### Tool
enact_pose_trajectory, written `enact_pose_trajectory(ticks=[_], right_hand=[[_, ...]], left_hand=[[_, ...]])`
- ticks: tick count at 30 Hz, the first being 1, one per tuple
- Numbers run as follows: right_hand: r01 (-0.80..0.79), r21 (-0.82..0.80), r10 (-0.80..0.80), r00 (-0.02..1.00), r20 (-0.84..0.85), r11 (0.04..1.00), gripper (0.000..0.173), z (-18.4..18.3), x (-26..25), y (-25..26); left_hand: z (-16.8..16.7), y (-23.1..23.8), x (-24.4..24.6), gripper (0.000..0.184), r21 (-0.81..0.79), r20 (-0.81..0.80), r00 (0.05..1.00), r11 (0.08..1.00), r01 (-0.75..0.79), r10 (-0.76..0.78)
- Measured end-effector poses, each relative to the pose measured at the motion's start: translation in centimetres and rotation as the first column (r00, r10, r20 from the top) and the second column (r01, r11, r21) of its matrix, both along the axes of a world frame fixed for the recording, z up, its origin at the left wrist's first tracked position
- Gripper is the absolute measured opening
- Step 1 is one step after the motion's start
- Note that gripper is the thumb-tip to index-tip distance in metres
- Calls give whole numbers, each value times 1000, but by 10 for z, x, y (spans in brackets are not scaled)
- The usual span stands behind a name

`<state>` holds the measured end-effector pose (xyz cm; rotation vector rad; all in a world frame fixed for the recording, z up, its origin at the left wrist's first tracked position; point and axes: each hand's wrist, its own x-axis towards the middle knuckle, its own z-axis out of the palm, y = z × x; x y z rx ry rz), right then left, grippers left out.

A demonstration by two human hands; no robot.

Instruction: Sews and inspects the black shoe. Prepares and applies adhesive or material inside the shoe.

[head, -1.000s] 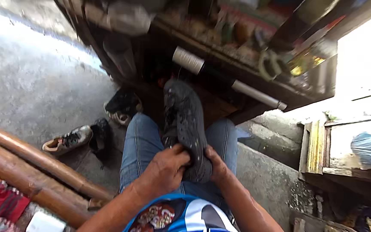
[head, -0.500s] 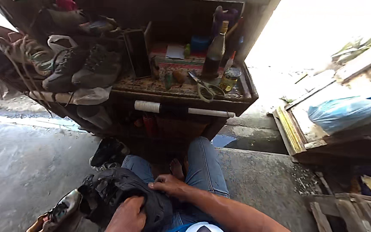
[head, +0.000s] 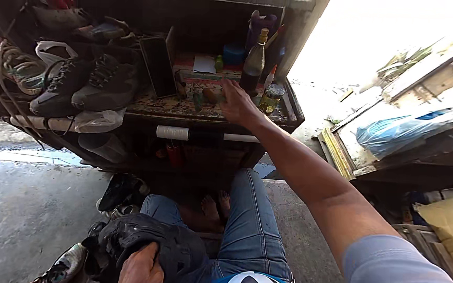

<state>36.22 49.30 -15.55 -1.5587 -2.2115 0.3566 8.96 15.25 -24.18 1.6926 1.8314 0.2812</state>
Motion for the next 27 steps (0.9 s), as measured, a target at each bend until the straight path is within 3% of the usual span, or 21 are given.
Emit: enact_pose_trajectory(ticks=[4, 7, 9, 11, 14, 16, 19, 21, 23, 27], right_hand=[[-34, 22, 28, 974, 226, 999, 58, -20, -3, 36], [-80, 78, 58, 966, 253, 994, 41, -12, 13, 23], [1, 185, -47, 969, 244, 983, 34, 8, 38, 16], [176, 181, -216, 947, 237, 968, 42, 24, 70, 13], [366, 15, -355, 891, 284, 930, 67, 21, 117, 22], [384, -59, -360, 900, 247, 921, 66, 17, 134, 25], [377, -29, -372, 922, 103, 926, 61, 25, 138, 12], [275, -47, -277, 960, -36, 960, 57, 34, 128, -8], [58, -126, -88, 963, -254, 990, 53, 35, 110, -40], [-346, -230, 211, 861, -462, 909, 45, 1, 51, -115]], left_hand=[[-6, 10, -17, 14, 70, 81, 994, 995, -74, 68], [-11, 12, -26, 26, 56, 159, 983, 993, -101, 90], [-14, 19, -23, 31, 52, 155, 984, 994, -94, 85], [-20, 28, -15, 32, 109, 86, 995, 992, -64, 55], [-19, 43, -1, 33, 160, 42, 999, 987, -20, 13], [-19, 49, 7, 33, 192, 84, 996, 981, -1, -15], [-22, 49, 13, 36, 254, 198, 979, 967, -15, -37], [-20, 48, 14, 36, 298, 244, 968, 954, -23, -52], [-15, 48, 16, 36, 346, 321, 942, 938, -17, -101], [-8, 52, 28, 51, 350, 447, 882, 937, -17, -151]])
